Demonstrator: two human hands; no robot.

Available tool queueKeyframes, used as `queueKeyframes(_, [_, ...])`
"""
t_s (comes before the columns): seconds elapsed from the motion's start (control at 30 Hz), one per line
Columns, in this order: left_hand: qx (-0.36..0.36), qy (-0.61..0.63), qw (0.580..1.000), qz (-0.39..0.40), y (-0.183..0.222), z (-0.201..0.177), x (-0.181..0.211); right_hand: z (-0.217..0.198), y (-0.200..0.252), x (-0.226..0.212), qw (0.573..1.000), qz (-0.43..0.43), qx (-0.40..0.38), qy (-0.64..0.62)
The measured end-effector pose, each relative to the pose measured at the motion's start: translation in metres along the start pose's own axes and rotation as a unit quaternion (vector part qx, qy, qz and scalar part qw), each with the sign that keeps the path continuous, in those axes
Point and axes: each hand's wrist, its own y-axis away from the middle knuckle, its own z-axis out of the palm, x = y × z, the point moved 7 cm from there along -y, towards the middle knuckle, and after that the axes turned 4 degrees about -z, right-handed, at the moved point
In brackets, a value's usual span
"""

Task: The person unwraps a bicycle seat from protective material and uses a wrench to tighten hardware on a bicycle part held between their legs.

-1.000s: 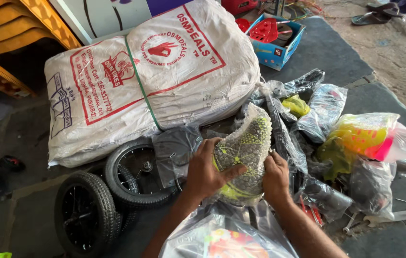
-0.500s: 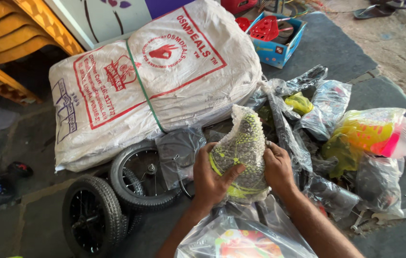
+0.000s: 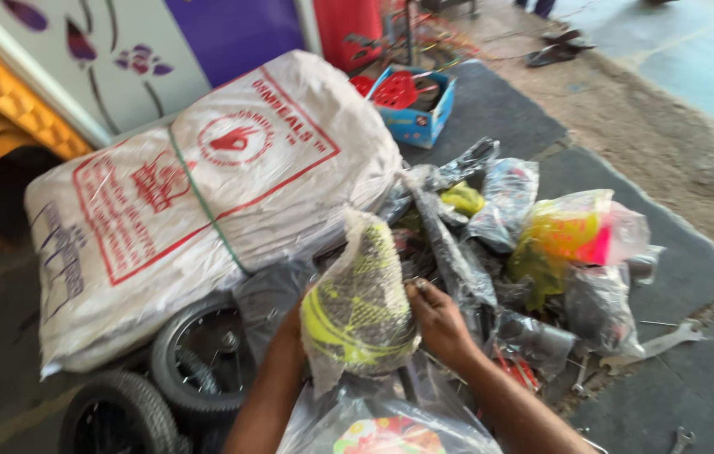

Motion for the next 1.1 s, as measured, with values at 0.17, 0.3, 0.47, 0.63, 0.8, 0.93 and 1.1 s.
queueKeyframes(0.17, [-0.041,-0.041,0.995,-0.082,0.009,0.015,-0.029,-0.033,0.015,-0.025,0.982,0.045,0.023,0.18])
queueKeyframes(0.3, [-0.049,-0.133,0.99,-0.004,-0.042,0.025,0.009,-0.131,0.026,-0.025,0.976,-0.165,0.039,0.137])
queueKeyframes(0.47, [-0.049,-0.457,0.873,0.161,-0.059,0.043,0.012,-0.312,0.095,-0.007,0.955,0.051,0.239,0.169])
queueKeyframes(0.63, [-0.032,-0.629,0.766,0.129,-0.032,0.146,-0.069,-0.34,0.166,-0.032,0.928,-0.022,0.365,0.064])
queueKeyframes(0.8, [-0.031,-0.617,0.783,-0.075,-0.013,0.178,-0.127,-0.277,0.204,-0.054,0.937,-0.116,0.329,-0.012])
queueKeyframes(0.93, [-0.091,-0.533,0.833,-0.12,-0.013,0.158,-0.163,-0.238,0.206,-0.059,0.945,-0.109,0.298,-0.081])
queueKeyframes(1.1, [-0.066,-0.485,0.859,-0.148,-0.015,0.124,-0.173,-0.199,0.187,-0.048,0.962,-0.092,0.223,-0.13])
